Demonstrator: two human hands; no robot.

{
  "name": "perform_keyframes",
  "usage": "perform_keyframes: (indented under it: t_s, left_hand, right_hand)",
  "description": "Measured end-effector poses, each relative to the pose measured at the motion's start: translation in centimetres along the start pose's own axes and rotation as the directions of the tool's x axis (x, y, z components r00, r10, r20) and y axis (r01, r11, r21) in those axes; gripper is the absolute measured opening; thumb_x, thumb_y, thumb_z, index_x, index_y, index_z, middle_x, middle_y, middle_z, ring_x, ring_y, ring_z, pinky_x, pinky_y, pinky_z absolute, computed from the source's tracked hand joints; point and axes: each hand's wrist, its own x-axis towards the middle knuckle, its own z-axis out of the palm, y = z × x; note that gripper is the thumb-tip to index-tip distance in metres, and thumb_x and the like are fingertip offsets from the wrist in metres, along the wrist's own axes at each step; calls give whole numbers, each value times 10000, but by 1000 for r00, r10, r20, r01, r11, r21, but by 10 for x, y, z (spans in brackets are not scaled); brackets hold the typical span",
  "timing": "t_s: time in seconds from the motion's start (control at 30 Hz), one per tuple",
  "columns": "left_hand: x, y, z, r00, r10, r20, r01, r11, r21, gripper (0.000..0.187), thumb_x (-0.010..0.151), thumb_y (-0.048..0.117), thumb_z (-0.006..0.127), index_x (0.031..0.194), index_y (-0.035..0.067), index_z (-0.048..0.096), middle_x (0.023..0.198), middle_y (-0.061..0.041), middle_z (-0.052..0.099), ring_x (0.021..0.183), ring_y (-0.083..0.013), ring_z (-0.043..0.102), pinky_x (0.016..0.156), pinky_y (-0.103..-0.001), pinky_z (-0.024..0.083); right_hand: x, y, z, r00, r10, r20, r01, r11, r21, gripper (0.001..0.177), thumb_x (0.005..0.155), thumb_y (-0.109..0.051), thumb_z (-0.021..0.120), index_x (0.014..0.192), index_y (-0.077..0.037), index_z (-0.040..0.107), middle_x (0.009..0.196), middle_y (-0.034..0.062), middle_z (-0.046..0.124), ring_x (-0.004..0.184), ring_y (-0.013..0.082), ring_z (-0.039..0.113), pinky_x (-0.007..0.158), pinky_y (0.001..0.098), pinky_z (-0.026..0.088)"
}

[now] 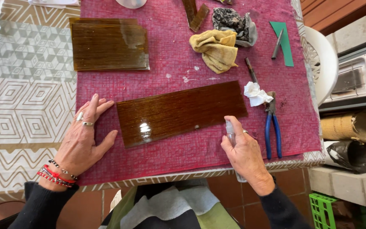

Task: The recorder is cleaning and polishing decorative glass tiles using a spray bottle and cloths.

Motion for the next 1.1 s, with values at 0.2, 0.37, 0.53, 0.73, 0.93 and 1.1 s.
perform_keyframes:
  t_s: [0.2,0.37,0.53,0.73,0.93,1.1]
  left_hand:
    - [-1,-2,2,1000,1,-6,-1,1000,16,986,820,120,746,1592,-17,148,1446,-181,582,1395,-386,490,1184,-479,369]
    - [-1,-2,2,1000,0,-4,0,1000,18,989,816,114,746,1592,-10,147,1444,-179,586,1395,-383,494,1177,-471,377]
    - [0,-2,1,1000,-20,2,20,1000,12,999,807,111,748,1595,-4,144,1430,-179,594,1390,-380,498,1171,-472,383]
    - [0,-1,1,1000,-10,-3,10,1000,20,995,812,113,745,1597,-4,146,1437,-185,591,1388,-385,503,1165,-472,392]
    - [-1,-2,1,1000,-18,7,18,1000,14,998,807,119,745,1601,24,148,1423,-177,599,1379,-385,509,1146,-480,402]
    - [-3,-5,4,1000,2,6,-2,1000,12,1001,809,120,741,1601,18,138,1424,-181,596,1375,-388,504,1148,-485,398]
  right_hand:
    - [2,5,8,998,-50,-25,50,999,8,539,905,-219,651,1415,-183,480,822,217,678,738,417,678,646,522,507]
    - [10,7,4,996,-72,-52,72,997,-7,627,896,-206,651,1487,-187,444,849,237,680,755,430,678,659,530,509]
    - [11,21,3,999,-43,-32,43,999,9,564,910,-222,655,1441,-204,469,781,201,675,724,382,691,680,508,526]
    - [15,32,-12,993,-20,-113,15,999,-51,597,905,-211,645,1468,-188,448,775,217,663,725,409,681,660,526,515]
    - [17,67,-14,989,11,-147,-22,997,-69,546,919,-218,647,1431,-172,462,811,219,692,792,426,691,709,529,530]
    - [23,59,-28,984,46,-174,-51,999,-21,648,942,-226,631,1531,-174,365,913,248,692,821,420,699,738,518,549]
